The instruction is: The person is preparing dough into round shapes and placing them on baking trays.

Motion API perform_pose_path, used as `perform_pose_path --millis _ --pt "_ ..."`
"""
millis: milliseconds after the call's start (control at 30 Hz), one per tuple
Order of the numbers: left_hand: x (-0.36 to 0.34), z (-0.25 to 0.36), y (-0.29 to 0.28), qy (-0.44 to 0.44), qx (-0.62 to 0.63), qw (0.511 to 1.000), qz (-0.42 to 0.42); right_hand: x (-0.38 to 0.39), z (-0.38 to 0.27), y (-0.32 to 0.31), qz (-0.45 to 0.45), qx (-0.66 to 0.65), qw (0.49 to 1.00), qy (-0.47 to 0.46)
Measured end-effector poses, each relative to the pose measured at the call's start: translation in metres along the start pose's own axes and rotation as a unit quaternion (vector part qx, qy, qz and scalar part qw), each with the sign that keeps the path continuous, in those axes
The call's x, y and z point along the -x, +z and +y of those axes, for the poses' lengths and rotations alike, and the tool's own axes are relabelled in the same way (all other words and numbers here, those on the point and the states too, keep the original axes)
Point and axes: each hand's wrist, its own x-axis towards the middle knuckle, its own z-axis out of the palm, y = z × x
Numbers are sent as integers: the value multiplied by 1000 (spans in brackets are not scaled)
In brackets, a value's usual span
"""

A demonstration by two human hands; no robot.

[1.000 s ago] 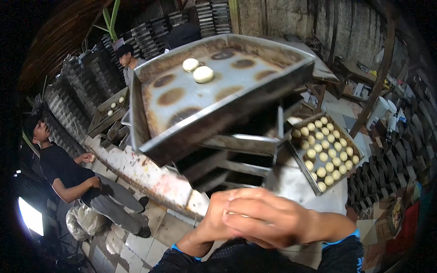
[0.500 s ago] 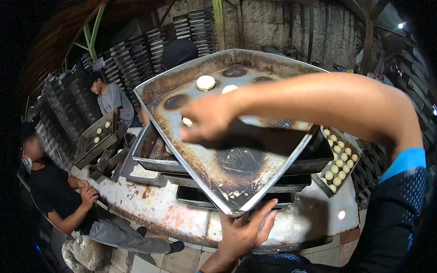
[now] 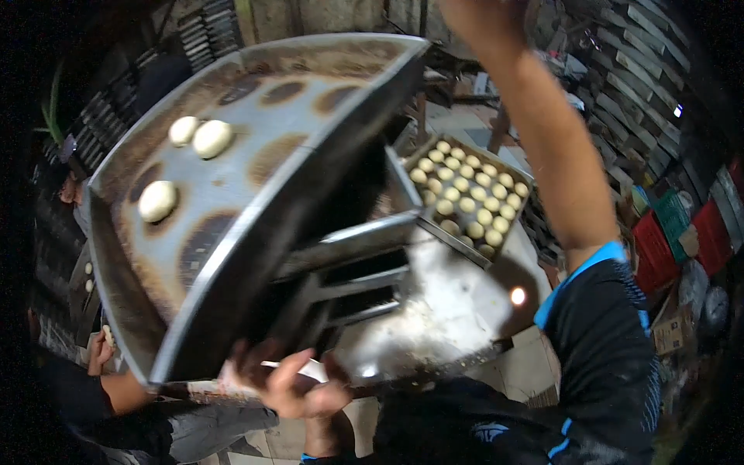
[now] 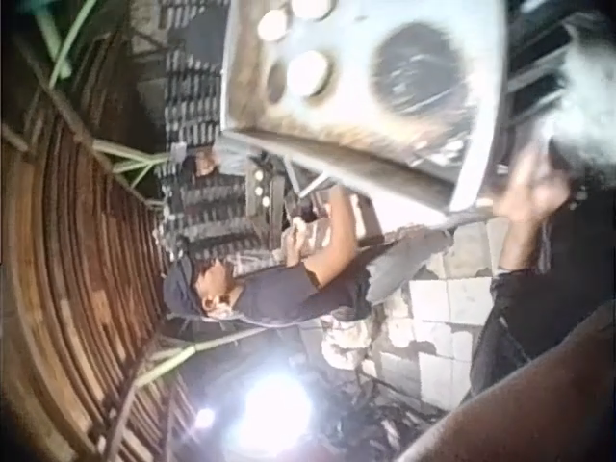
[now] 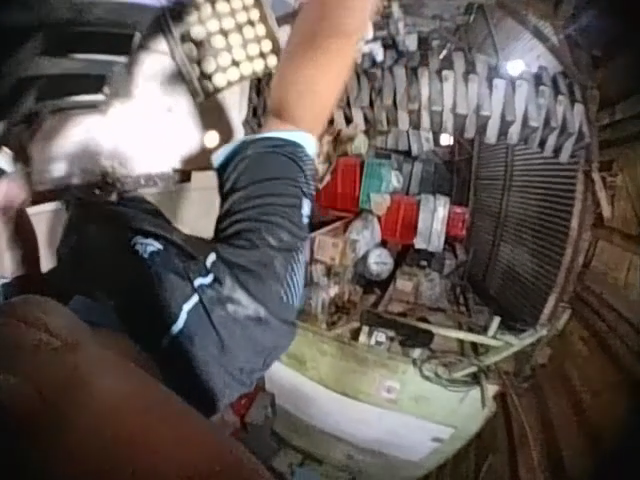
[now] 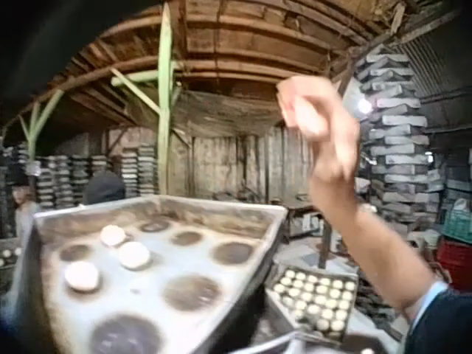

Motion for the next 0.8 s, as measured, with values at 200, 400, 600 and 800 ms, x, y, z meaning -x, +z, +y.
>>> perform_pose_path --millis 200,400,600,800 --pt "53 28 14 -10 33 990 136 391 -133 -85 -493 61 613 615" --pt "99 85 57 -112 10 992 -57 501 -195 -72 -468 74 676 564" --pt "101 135 117 -115 98 978 -144 503 -173 -78 -466 73 493 731" --pt "123 136 125 -354 265 860 -254 335 -280 -103 77 -533 434 723"
